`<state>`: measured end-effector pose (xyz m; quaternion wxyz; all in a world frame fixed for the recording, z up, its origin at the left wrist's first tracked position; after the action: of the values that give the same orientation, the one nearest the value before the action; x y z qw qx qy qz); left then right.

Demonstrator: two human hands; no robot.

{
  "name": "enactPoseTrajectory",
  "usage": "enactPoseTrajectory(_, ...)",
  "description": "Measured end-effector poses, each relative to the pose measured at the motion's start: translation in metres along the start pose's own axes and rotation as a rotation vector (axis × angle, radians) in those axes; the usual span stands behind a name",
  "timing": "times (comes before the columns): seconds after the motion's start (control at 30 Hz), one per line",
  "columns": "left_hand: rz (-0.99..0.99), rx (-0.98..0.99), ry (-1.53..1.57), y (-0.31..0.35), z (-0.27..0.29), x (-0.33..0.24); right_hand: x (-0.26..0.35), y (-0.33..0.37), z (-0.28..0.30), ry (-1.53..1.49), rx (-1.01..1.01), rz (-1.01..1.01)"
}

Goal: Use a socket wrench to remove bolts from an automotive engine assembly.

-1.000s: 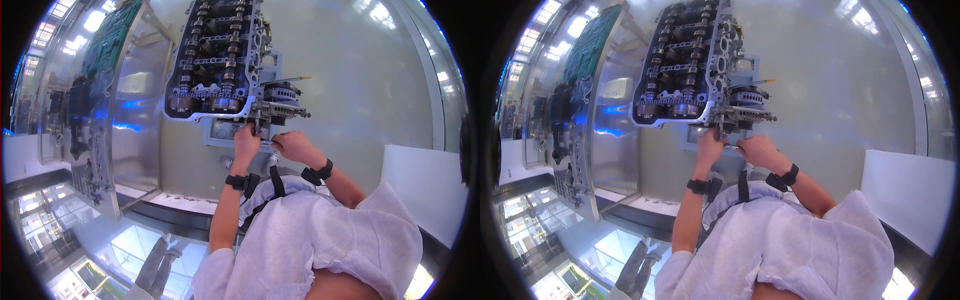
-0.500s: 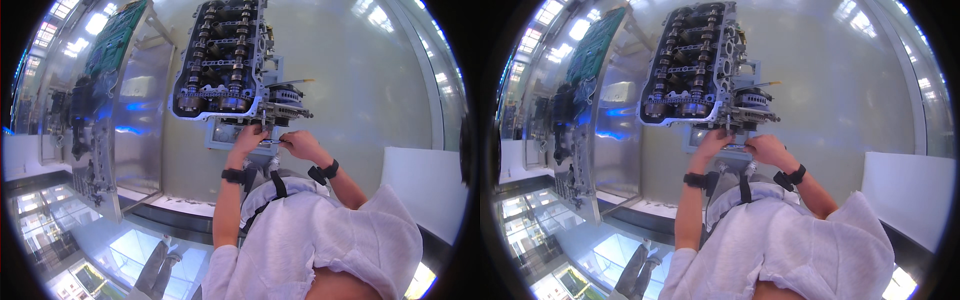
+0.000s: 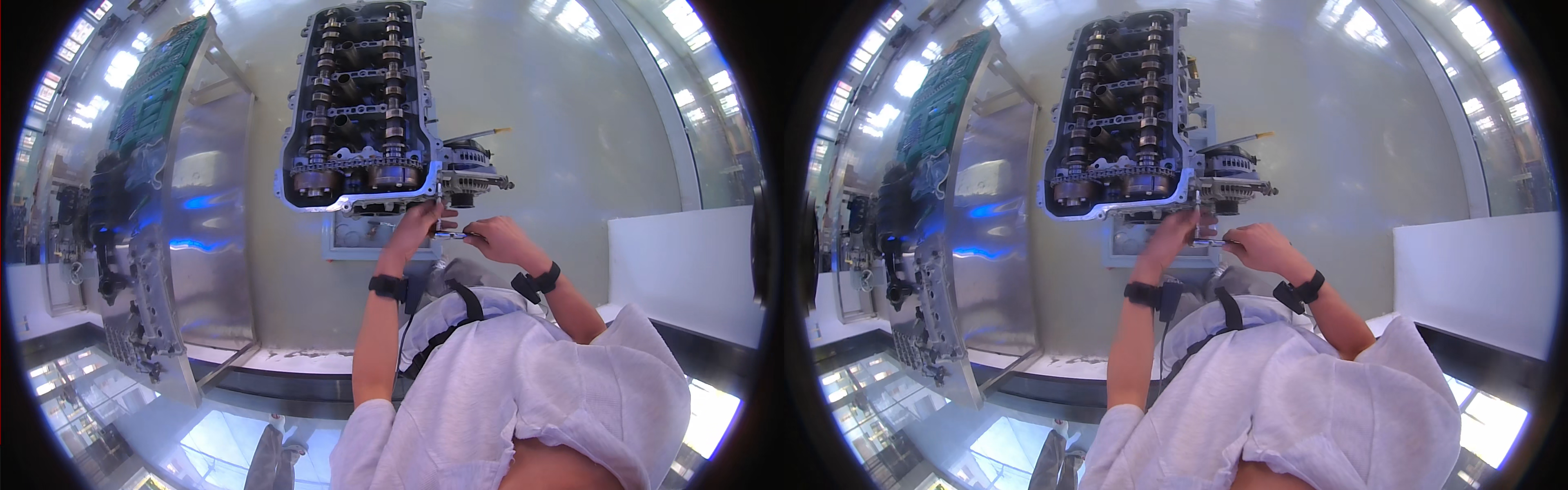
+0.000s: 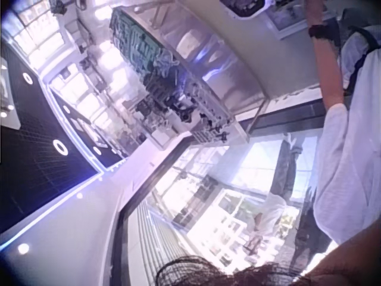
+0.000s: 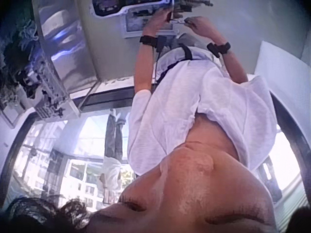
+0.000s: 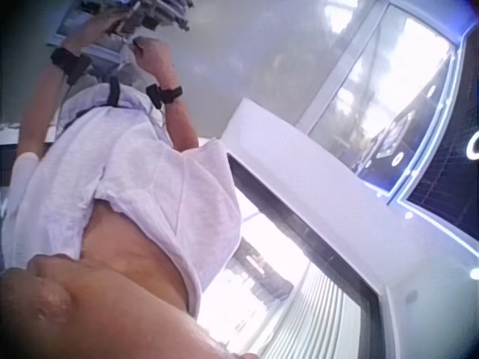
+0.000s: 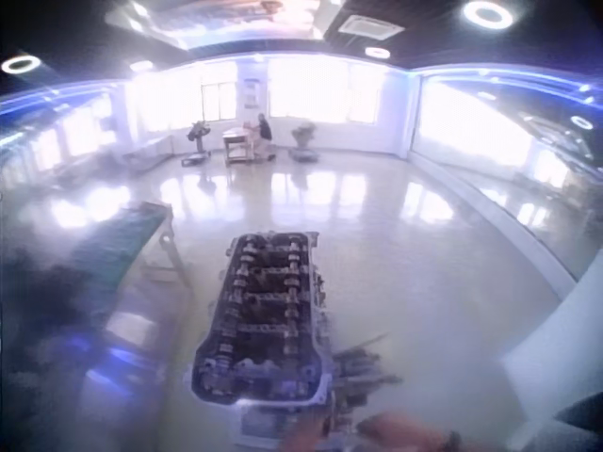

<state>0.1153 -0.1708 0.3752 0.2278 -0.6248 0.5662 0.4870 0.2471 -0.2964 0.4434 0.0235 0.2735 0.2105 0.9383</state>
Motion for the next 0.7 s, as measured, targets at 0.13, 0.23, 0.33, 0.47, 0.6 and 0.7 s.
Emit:
enactPoseTrajectory(0.13,-0.045,0.234,0.591,-0.027,0.014,0.018,-0.003,-0.009,0.001,-0.041,0.027,0.003)
enactPoseTrajectory(0.23,-0.061,0.257,0.709,-0.033,0.015,0.03,-0.008,-0.01,-0.001,-0.095,0.123,-0.03)
enactPoseTrajectory(0.33,-0.014,0.016,0.552,-0.039,0.004,0.024,-0.005,-0.006,-0.007,-0.077,0.107,-0.061)
enactPoseTrajectory(0.47,0.045,-0.431,0.104,-0.032,-0.012,0.007,0.027,-0.001,0.017,0.172,0.093,-0.125)
enactPoseTrajectory(0.6,0.04,-0.196,0.448,-0.025,-0.005,0.01,0.028,0.0,0.039,0.232,0.159,-0.125)
enactPoseTrajectory(0.7,0.028,0.095,0.708,-0.014,0.004,0.004,0.022,-0.002,0.045,0.194,0.23,-0.056)
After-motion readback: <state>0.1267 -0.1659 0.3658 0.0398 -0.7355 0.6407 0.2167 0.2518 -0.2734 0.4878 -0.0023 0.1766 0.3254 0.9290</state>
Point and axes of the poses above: each hand's wrist, its own y-axis away from the middle knuckle, its own z-axis out of the back of the hand, x = y × z, the point moved 3 cm from there along -y, towards the middle knuckle, and after that the axes turned 13 degrees about x, right-handed, at the moved point
